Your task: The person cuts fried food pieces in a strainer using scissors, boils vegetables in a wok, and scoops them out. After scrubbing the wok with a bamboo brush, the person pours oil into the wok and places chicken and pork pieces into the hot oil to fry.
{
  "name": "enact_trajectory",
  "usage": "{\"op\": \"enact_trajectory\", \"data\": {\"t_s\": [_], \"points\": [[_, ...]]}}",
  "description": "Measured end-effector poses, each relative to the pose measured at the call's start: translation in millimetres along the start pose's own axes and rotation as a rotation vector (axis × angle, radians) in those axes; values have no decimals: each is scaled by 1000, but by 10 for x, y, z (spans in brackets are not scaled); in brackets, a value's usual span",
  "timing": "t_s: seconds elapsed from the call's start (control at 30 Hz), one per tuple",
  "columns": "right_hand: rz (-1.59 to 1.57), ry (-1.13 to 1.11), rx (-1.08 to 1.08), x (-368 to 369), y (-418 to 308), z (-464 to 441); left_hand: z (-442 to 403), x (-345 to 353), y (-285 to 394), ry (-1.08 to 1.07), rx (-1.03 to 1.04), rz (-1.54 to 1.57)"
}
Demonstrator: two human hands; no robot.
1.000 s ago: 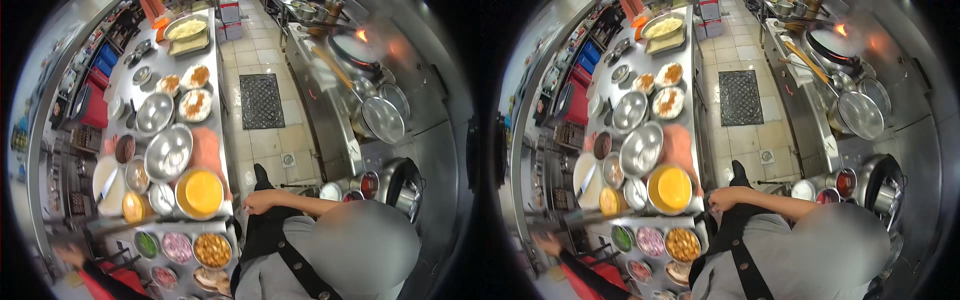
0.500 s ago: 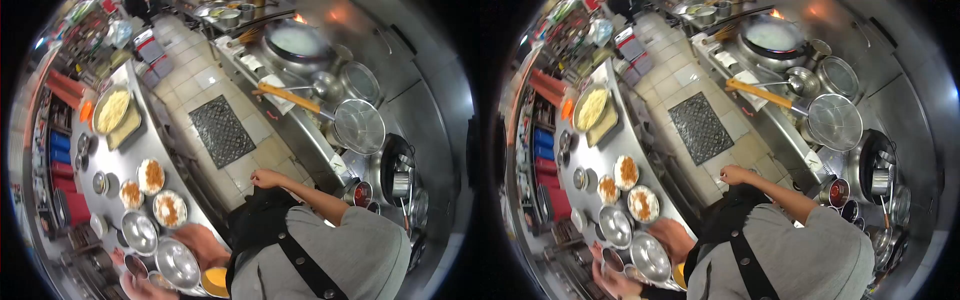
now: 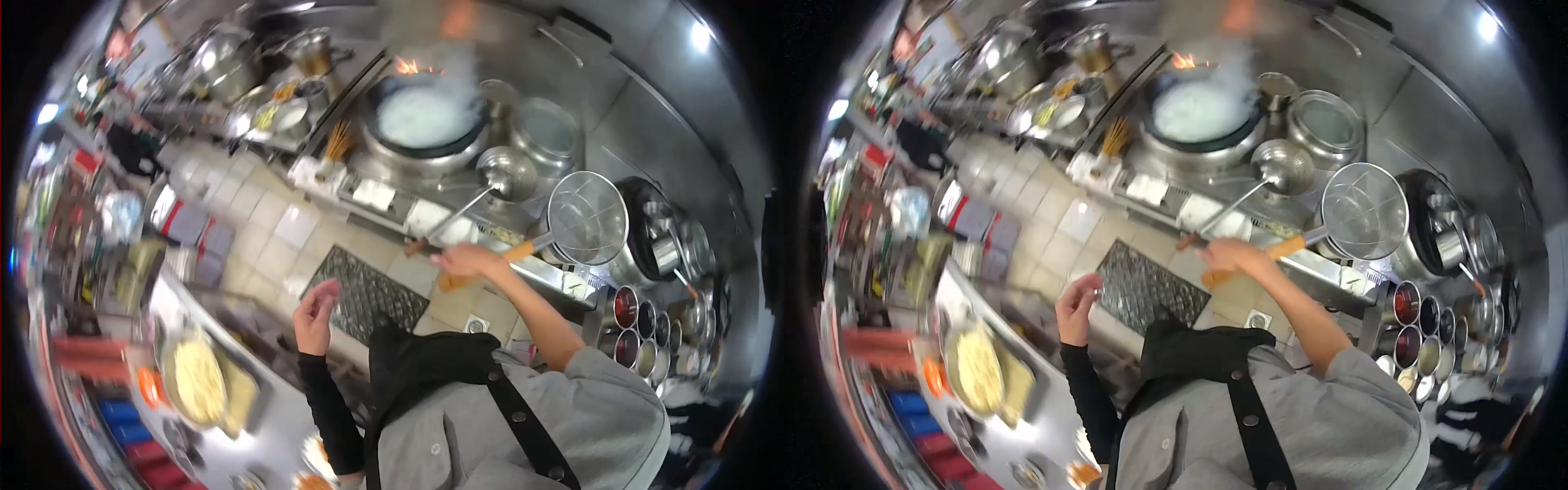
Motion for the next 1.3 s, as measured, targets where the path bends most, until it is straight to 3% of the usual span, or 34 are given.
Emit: {"op": "enact_trajectory", "data": {"t_s": [0.1,0.2,0.27,0.3,0.37,0.43,0.5,0.53,0.6,0.67,0.73,0.8,0.9,1.0,1.07,1.17,1.2,1.3], "points": [[-83,24,6,215,291,-392,-840,-245,-1128,79,-247,137],[-270,109,117,360,172,-577,-1447,-230,-2348,158,-601,665],[-488,306,187,335,81,-862,-1674,-83,-2971,113,-869,675],[-673,217,254,265,60,-980,-1795,62,-2991,81,-965,536],[-731,209,193,807,372,-1608,-1825,291,-3239,45,-1118,331],[-1454,9,631,877,213,-1568,-1822,363,-3651,-17,-1229,311],[-1028,-292,816,1098,-23,-1852,-1890,596,-3612,33,-1320,170],[-793,-439,882,1200,-72,-1908,-1874,573,-3918,21,-1345,211],[-888,-392,977,1632,-24,-2095,-1806,332,-4781,9,-1389,292],[-1235,-237,1152,2136,106,-2271,-1977,671,-4321,201,-1392,193],[-1711,-32,1287,2653,221,-2512,-2167,628,-4482,7,-1341,203],[-2388,175,1200,3629,443,-3251,-2165,378,-4699,-150,-1347,184],[-2911,431,942,3184,494,-3313,-2332,233,-4353,-267,-1398,114],[-1250,666,623,3640,609,-3710,-2502,39,-3929,-317,-1566,102],[-1784,1033,354,4294,605,-4308,-2582,76,-3483,-229,-1544,-11],[-2671,1052,395,3818,427,-4256,-2743,-64,-3277,-283,-1517,-67],[-3263,769,417,3764,428,-4303,-2774,-86,-3204,-300,-1519,-75],[-3217,992,449,3538,423,-4264,-2906,-37,-3257,-305,-1499,-58]]}}
Point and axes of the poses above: each hand's wrist, its own z-axis away from the middle knuckle, its own x-axis out of the palm, y = z × x, the point moved 1 cm from there along -z, towards the middle knuckle, and after that the axes turned 13 degrees about x, right-handed, at the moved point
